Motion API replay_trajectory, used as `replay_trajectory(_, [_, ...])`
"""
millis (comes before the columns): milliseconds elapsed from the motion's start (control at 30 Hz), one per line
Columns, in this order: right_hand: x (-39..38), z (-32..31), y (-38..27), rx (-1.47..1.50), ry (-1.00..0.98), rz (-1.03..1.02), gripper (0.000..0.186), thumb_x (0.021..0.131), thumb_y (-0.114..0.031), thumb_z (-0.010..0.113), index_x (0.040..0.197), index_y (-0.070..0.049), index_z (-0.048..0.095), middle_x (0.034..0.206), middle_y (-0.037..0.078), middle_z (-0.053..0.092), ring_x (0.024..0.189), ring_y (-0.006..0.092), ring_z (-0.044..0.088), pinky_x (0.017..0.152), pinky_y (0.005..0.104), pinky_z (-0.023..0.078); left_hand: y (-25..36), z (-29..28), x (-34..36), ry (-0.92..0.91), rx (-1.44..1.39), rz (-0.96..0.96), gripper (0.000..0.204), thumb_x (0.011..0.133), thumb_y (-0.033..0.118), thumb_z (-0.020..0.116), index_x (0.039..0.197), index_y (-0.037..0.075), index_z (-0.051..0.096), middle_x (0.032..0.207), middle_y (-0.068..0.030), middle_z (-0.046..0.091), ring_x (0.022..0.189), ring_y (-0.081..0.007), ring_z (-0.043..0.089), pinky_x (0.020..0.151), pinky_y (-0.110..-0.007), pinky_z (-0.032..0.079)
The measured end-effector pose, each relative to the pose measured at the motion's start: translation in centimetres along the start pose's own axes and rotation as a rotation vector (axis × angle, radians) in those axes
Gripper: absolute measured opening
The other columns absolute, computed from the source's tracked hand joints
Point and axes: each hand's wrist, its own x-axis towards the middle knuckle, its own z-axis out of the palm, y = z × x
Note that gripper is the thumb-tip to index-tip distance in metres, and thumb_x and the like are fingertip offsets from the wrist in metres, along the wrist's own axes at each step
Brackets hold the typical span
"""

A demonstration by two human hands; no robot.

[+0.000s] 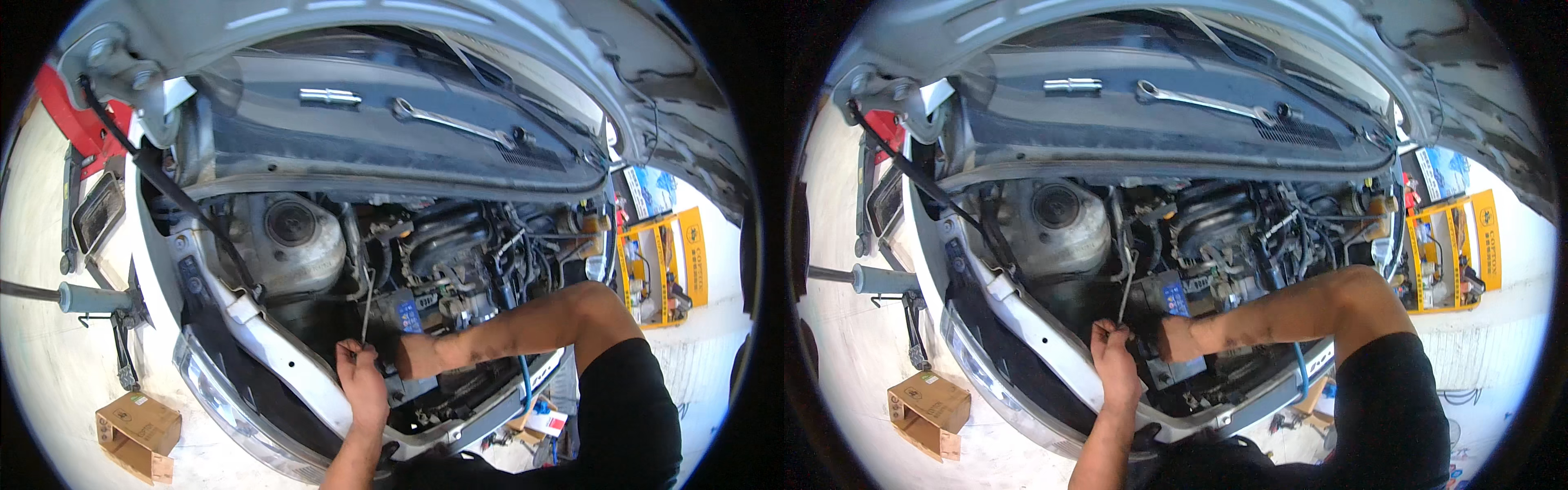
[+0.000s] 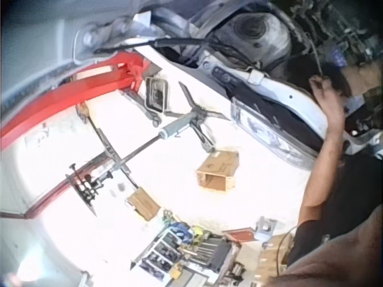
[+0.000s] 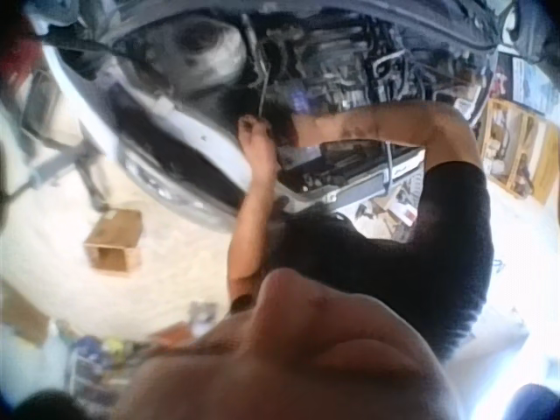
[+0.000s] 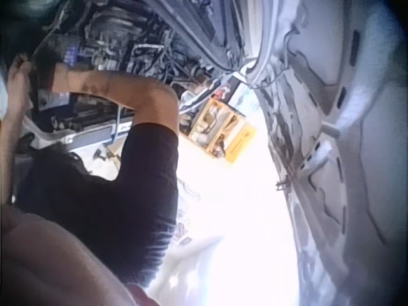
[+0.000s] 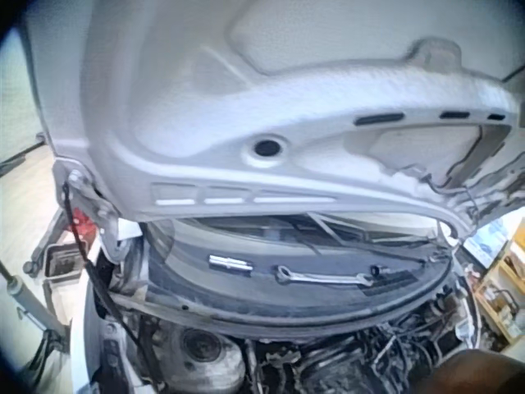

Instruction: The person walks through a garage, plugs a power bank into a wall socket, then returns to a white car with its hood open. They use a ratchet to loosen and remove bolts from the engine area, handling engine components and tools.

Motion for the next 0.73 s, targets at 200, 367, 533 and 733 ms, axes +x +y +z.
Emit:
replay_trajectory(200, [-2.4,-6.7,-3.6,-0.083,0.166,0.32,0.018,0.076,-0.017,0.06,0.081,-0.007,0.074,0.102,0.01,0.069,0.109,0.0263,0.062,0.097,0.0393,0.049,0.1,-0.2,0.2,0.0,-0.004,0.012,0.011,0.083,0.0,0.053,0.087,0.01,0.049,0.08,-0.0014,0.05,0.076,-0.0143,0.049,0.076,-0.028,0.039])
replay_trajectory(367, [-4.2,-3.5,-10.0,0.066,0.491,0.757,0.034,0.085,-0.012,0.057,0.117,-0.001,0.063,0.126,0.016,0.061,0.13,0.0287,0.051,0.108,0.0385,0.046,0.8,0.4,-0.1,-0.014,0.121,0.006,0.011,0.085,0.001,0.056,0.087,0.009,0.048,0.083,-0.0009,0.047,0.077,-0.0137,0.047,0.075,-0.028,0.039])
replay_trajectory(533, [1.9,0.0,-11.3,0.6,1.054,1.434,0.051,0.084,-0.018,0.069,0.128,0.004,0.056,0.125,0.027,0.057,0.101,0.0464,0.062,0.086,0.0475,0.053,0.0,-0.3,1.1,-0.101,0.136,0.024,0.01,0.085,0.001,0.056,0.089,0.008,0.051,0.083,-0.0022,0.051,0.075,-0.0158,0.052,0.075,-0.028,0.043])
replay_trajectory(733, [2.5,-1.2,-13.3,0.636,0.687,1.333,0.051,0.081,-0.019,0.072,0.13,-0.009,0.061,0.139,0.016,0.054,0.129,0.036,0.047,0.11,0.045,0.035,0.1,0.1,0.5,-0.153,0.222,0.079,0.011,0.085,0.001,0.057,0.091,0.009,0.053,0.085,-0.0038,0.056,0.074,-0.0156,0.054,0.069,-0.027,0.045])
